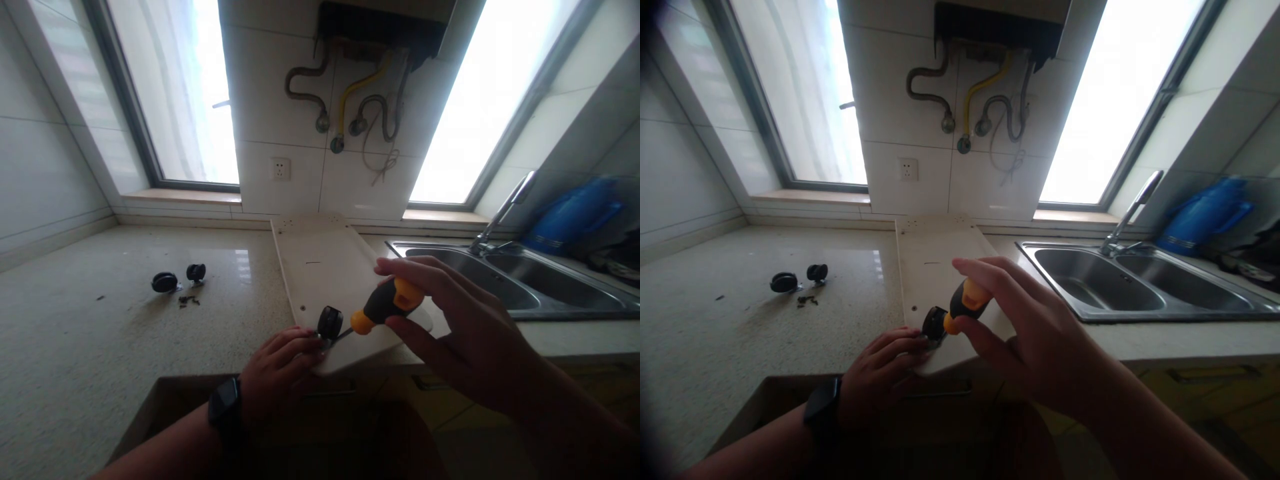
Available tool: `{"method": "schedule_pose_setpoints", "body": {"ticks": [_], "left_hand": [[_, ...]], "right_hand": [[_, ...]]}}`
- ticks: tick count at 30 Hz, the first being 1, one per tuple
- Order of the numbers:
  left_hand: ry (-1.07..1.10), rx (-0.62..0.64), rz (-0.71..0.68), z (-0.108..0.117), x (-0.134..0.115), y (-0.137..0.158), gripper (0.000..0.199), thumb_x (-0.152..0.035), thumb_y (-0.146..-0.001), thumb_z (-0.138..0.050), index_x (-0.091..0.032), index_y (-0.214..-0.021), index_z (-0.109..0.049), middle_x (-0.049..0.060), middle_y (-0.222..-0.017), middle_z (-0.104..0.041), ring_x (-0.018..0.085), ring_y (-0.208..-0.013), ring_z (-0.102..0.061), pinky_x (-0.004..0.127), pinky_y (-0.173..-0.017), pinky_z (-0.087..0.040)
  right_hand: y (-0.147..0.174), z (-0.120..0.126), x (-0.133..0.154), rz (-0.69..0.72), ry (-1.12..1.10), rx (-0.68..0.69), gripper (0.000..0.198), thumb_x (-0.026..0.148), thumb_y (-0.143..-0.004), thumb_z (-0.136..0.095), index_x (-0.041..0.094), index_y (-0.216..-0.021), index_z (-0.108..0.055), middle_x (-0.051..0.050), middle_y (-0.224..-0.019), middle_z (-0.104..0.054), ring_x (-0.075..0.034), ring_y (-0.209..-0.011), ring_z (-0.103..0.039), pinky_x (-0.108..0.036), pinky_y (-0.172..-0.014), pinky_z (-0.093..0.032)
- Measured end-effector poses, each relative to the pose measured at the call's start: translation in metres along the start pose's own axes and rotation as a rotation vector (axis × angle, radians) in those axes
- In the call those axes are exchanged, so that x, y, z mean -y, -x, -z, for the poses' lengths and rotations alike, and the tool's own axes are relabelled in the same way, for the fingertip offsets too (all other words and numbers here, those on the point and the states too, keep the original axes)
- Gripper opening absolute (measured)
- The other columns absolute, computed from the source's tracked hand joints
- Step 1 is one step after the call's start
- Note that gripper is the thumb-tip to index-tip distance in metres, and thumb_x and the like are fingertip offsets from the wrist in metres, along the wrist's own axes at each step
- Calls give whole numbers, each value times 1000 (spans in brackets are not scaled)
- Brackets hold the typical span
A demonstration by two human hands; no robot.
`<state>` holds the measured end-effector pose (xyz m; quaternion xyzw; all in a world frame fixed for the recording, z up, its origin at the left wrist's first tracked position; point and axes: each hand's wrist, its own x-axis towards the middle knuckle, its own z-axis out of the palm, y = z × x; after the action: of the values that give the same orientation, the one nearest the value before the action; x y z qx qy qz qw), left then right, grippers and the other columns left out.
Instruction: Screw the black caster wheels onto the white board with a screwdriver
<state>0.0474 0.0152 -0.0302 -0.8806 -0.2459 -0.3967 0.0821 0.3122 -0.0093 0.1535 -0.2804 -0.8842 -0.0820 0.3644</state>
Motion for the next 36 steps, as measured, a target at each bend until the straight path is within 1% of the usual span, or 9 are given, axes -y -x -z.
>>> {"method": "schedule_pose_setpoints", "body": {"ticks": [5, 9, 17, 19, 22, 25, 27, 30, 36], "left_hand": [[39, 13, 18, 2, 1, -3, 26, -26, -94, -66, -22, -119, -66, 7, -120, -74, 24, -120, -65, 41, -102, -56], [56, 56, 29, 5, 0, -5, 26, -26, -94, -67, -23, -119, -65, 7, -120, -73, 24, -115, -66, 40, -98, -56], [87, 87, 66, 2, 1, -2, 37, -26, -86, -76, -19, -117, -58, 11, -115, -68, 25, -104, -66, 42, -88, -59], [89, 72, 95, 3, 1, -2, 47, -25, -83, -78, -17, -123, -55, 14, -120, -65, 27, -109, -64, 42, -89, -60], [72, 100, 81, 7, 2, -6, 68, -25, -82, -78, -17, -141, -45, 20, -144, -51, 33, -132, -53, 50, -103, -54], [54, 231, 57, 12, 5, -15, 86, -27, -82, -80, -24, -154, -34, 20, -163, -29, 39, -149, -33, 59, -112, -45], [53, 332, 75, 15, 7, -21, 93, -30, -80, -82, -30, -158, -31, 16, -167, -23, 41, -152, -27, 62, -113, -42], [89, 399, 126, 18, 7, -27, 93, -32, -80, -83, -35, -157, -31, 13, -164, -30, 39, -149, -34, 61, -114, -42], [126, 354, 220, 23, 4, -26, 89, -33, -76, -87, -37, -151, -38, 11, -151, -40, 35, -135, -47, 56, -107, -49]], "right_hand": [[6, 1, -1, -12, -87, 63, 74, 11, -89, -60, 29, -157, -35, -10, -131, -68, -27, -115, -69, -40, -93, -60], [4, 0, -1, 8, -72, 65, 64, 17, -93, -63, 27, -152, -42, -9, -118, -72, -24, -105, -72, -34, -81, -62], [4, -5, -1, 104, -119, 33, 41, 18, -93, -68, 19, -132, -57, -8, -109, -69, -14, -90, -68, -24, -76, -58], [6, -5, -2, 113, -132, 23, 39, 18, -92, -70, 18, -130, -57, -8, -109, -69, -14, -90, -68, -23, -75, -58], [11, -6, -3, 118, -152, 19, 40, 17, -90, -72, 18, -128, -58, -8, -109, -68, -14, -91, -67, -23, -74, -58], [15, -5, -3, 119, -170, 13, 40, 16, -90, -72, 18, -128, -57, -8, -109, -67, -14, -91, -67, -23, -73, -58], [16, -5, -3, 119, -171, 7, 40, 16, -90, -72, 18, -127, -58, -8, -108, -67, -14, -91, -67, -23, -73, -58], [14, -6, -3, 122, -163, -1, 37, 17, -91, -71, 17, -126, -58, -8, -107, -67, -13, -92, -67, -22, -74, -58], [12, -7, -2, 126, -131, -10, 38, 17, -91, -71, 14, -126, -58, -9, -108, -67, -13, -94, -66, -21, -78, -57]]}}
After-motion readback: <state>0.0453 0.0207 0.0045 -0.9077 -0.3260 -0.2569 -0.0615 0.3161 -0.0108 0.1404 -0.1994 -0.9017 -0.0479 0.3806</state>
